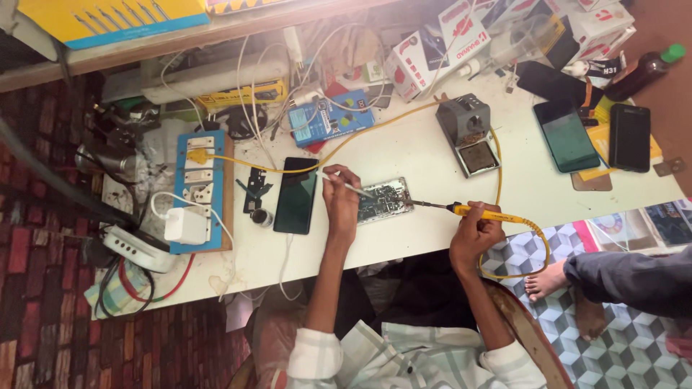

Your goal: The person uses a soldering iron to work on a smartphone motherboard placed on a cluttered workbench. They hold the board steady with one hand while applying heat with the other, occasionally adjusting the position of the board and the iron.

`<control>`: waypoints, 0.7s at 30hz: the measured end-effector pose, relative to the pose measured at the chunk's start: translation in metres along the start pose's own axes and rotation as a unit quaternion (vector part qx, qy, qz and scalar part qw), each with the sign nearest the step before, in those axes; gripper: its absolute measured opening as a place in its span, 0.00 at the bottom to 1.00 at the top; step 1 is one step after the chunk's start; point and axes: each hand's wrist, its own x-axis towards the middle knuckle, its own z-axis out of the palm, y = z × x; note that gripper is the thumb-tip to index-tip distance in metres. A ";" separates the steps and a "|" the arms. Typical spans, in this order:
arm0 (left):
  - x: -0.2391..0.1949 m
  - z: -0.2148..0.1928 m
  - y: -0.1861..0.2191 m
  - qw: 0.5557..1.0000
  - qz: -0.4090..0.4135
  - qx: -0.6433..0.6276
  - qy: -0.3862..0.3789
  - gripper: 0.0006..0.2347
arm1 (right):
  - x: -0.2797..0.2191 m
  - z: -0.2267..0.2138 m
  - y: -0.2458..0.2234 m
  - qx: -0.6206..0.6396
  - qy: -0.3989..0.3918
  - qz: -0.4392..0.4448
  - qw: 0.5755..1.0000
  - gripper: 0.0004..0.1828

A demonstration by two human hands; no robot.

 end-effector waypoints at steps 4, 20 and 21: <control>0.008 0.002 -0.001 0.997 0.003 0.060 -0.044 0.15 | 0.000 0.000 0.002 0.050 0.005 -0.011 0.999 0.10; -0.020 0.005 0.045 0.949 0.089 0.268 -0.138 0.15 | -0.001 0.000 -0.001 0.036 -0.004 0.000 0.999 0.11; -0.020 0.004 0.043 0.962 0.076 0.231 -0.126 0.16 | 0.000 0.001 -0.001 0.037 -0.002 -0.002 0.999 0.11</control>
